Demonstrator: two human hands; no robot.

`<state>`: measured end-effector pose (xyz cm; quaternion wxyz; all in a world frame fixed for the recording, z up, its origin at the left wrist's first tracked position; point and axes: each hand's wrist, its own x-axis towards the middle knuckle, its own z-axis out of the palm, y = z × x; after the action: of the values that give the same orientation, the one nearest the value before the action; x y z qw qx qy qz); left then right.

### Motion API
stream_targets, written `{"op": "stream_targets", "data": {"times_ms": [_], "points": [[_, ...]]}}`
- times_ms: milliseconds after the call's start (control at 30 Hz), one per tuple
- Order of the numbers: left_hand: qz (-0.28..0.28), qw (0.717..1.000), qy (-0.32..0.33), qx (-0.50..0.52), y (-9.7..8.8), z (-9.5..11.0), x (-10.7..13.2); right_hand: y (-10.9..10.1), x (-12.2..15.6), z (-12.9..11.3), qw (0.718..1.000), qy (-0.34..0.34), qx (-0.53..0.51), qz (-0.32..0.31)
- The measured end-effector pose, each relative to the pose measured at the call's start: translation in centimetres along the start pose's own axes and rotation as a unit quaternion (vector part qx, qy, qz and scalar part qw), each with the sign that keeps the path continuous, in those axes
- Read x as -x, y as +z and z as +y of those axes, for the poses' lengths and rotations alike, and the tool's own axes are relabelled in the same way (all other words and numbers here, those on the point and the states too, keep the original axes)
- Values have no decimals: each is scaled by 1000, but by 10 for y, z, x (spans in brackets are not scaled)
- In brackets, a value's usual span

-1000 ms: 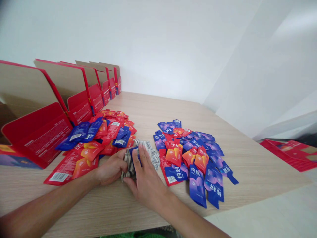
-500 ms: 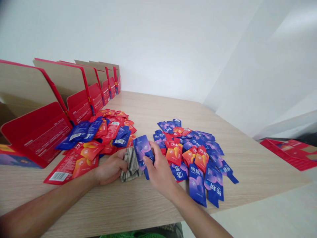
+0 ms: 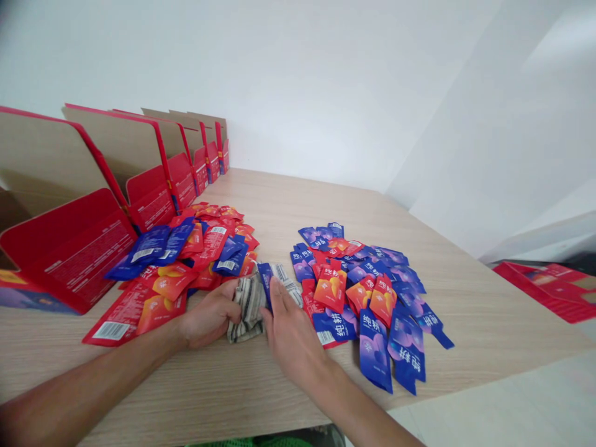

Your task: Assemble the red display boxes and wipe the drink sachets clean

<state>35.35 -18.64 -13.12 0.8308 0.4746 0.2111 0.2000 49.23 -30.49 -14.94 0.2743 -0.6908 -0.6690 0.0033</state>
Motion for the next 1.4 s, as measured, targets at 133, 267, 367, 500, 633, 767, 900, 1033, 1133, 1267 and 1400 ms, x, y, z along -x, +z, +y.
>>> {"op": "stream_targets", "data": {"times_ms": [133,267,367,500,633,767,900,1033,1133,1267,1400], "points": [[-3,1000,7,-1,1,1,0,-4,4,-1,998,-24,54,5],[-13,1000,4,12,-1,-1,0,-30,6,-10,996,-17,82,-35],[-8,1000,5,14,-3,-3,-1,-61,2,-19,998,20,43,-33],[-14,1000,11,19,-5,-5,-2,-90,-23,-29,992,79,-95,38],[-26,999,16,34,-5,-5,-2,-74,-79,-42,955,95,-259,106],[-34,999,13,41,-4,-5,-2,-33,-146,-73,884,166,-438,10],[-59,995,34,67,-4,-6,-2,6,-195,-109,876,160,-449,-72],[-31,996,70,54,-6,-10,-1,35,-218,-123,907,144,-386,-86],[7,997,68,38,-8,-13,-1,46,-219,-123,940,138,-307,-54],[-11,997,68,32,-9,-12,0,39,-204,-116,983,76,-166,-23],[-31,998,49,29,-8,-8,1,2,-192,-79,999,21,12,-21]]}}
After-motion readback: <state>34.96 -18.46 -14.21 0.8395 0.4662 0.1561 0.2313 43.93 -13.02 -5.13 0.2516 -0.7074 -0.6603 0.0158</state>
